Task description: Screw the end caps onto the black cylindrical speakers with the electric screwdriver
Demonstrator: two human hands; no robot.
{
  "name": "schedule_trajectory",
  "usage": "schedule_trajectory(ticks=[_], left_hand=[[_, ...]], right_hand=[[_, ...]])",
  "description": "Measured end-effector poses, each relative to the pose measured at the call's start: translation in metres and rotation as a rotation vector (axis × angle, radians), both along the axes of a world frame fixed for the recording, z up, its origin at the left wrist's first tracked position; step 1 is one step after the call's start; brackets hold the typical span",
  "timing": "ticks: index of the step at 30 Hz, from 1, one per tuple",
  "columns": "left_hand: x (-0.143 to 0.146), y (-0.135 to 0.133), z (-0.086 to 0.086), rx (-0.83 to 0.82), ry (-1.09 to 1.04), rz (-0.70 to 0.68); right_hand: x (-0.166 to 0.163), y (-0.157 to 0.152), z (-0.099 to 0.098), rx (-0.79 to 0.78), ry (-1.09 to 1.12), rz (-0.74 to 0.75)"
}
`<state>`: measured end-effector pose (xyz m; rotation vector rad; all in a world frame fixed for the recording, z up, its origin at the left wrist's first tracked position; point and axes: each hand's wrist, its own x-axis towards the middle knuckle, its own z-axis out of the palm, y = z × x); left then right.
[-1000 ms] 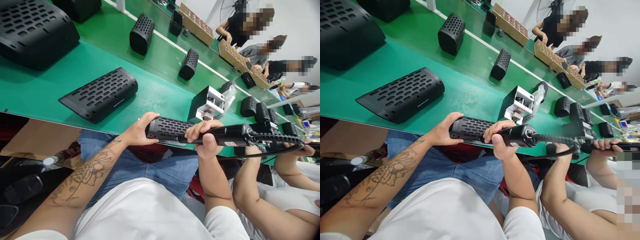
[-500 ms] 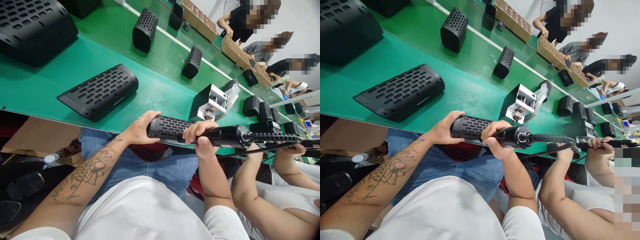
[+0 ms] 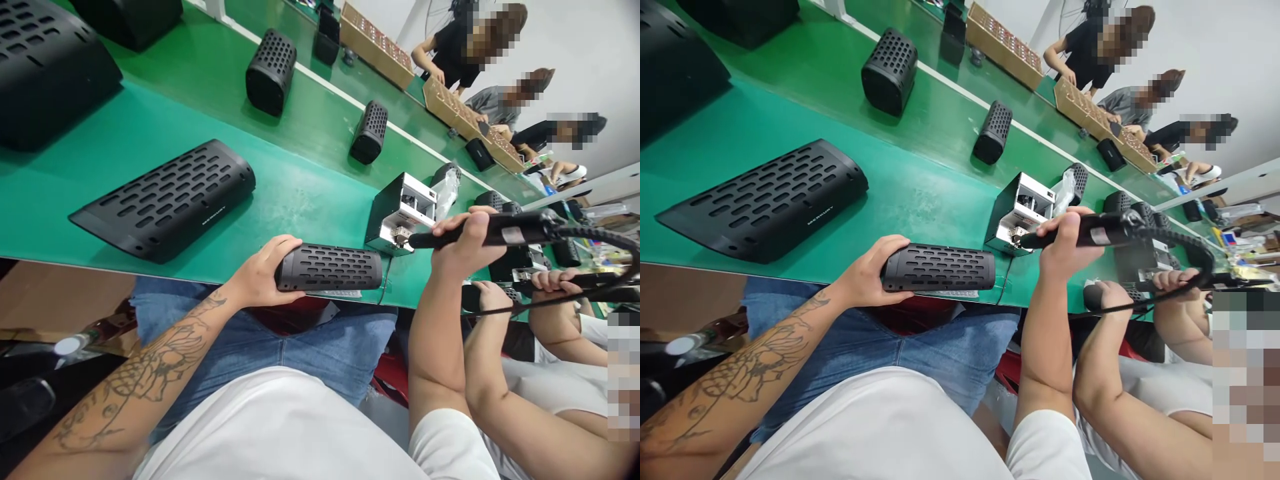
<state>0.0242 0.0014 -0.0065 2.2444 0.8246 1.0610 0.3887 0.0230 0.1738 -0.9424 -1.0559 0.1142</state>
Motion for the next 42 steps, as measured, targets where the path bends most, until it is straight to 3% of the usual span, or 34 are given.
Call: schedule_trajectory(ticks=[2, 7, 12, 16, 20, 26, 33, 42], left_hand=[[0.0, 0.0, 0.0, 0.004, 0.003, 0.003], [-0.001, 0.0, 0.001, -0.042, 0.015, 0.016], [0.001, 0.001, 0.002, -0.077, 0.009, 0.024], [0.002, 0.0, 0.003, -0.051, -0.015, 0.013], [0.002, 0.0, 0.003, -0.058, -0.008, 0.004], [0.002, -0.001, 0.006, -0.088, 0.003, 0.002], [0.006, -0.001, 0.0, -0.034, -0.026, 0.002], [0.008, 0.001, -0.006, -0.031, -0.007, 0.031]], right_hand=[[0.022, 0.02, -0.01, -0.052, -0.056, -0.075], [0.038, 0.035, -0.035, -0.128, -0.013, -0.041], [0.028, 0.015, -0.025, -0.152, -0.009, 0.026], [-0.008, -0.019, 0.002, -0.106, 0.057, 0.172], [-0.075, -0.058, 0.022, -0.057, 0.051, 0.405], [-0.156, -0.071, 0.015, -0.127, -0.048, 0.801], [-0.171, -0.055, -0.014, -0.279, -0.042, 0.914], [-0.172, -0.053, -0.018, -0.353, -0.03, 0.995]])
